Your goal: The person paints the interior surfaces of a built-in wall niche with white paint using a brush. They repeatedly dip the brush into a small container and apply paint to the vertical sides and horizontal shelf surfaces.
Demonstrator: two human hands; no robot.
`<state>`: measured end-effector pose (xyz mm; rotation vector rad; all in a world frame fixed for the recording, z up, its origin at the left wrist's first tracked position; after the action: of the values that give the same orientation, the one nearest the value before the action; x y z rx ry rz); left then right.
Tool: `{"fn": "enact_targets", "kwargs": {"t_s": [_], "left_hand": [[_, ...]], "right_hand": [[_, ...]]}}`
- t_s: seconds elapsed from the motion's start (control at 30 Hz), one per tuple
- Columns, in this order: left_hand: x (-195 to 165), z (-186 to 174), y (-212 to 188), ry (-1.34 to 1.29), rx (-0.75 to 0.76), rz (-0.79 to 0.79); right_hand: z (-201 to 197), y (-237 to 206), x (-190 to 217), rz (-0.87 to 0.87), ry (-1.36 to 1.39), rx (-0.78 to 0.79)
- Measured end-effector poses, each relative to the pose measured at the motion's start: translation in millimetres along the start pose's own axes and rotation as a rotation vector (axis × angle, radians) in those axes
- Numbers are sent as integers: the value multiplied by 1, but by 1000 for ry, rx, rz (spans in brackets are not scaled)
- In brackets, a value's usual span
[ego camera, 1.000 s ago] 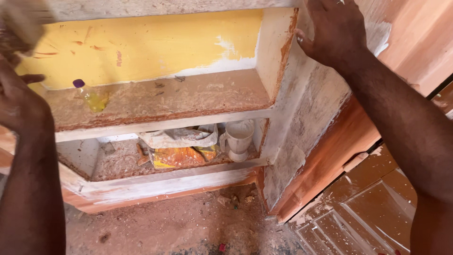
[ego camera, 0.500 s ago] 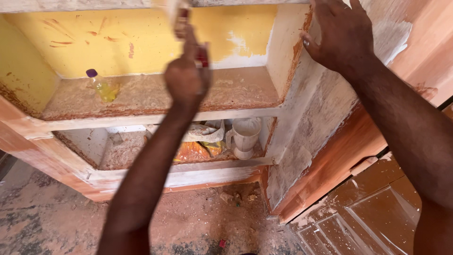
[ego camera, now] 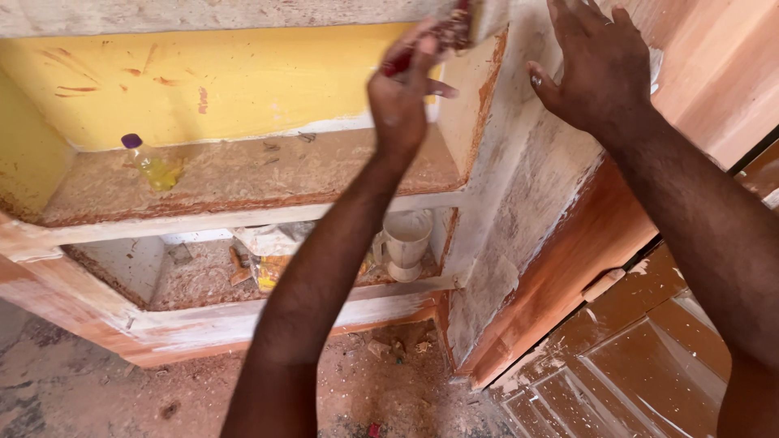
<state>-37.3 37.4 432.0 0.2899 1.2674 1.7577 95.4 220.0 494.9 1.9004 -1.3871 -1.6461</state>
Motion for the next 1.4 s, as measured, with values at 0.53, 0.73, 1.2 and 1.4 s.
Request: {"fn": "enact_targets", "kwargs": {"t_s": [0.53, 0.73, 1.2, 1.4], "left_hand": [[-269, -263, 25, 466, -464, 274], [-339, -342, 11, 721, -310, 175], [-211, -226, 4, 689, -481, 645], [-104, -74, -31, 492, -157, 571]], "right_hand": [[24, 22, 31, 41, 92, 66], [33, 34, 50, 16, 114, 56], [28, 26, 64, -22, 125, 48], [28, 7, 46, -10, 83, 76]]}}
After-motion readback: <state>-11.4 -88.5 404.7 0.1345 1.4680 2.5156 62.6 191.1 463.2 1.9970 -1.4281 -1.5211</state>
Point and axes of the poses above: each hand's wrist, its own y-axis towards the middle knuckle, its own z-axis out of the palm, x = y × z, the point moved 9 cm from there along y, towards the middle knuckle, and after that the axes turned 11 degrees about -y, right-handed, at the moved point
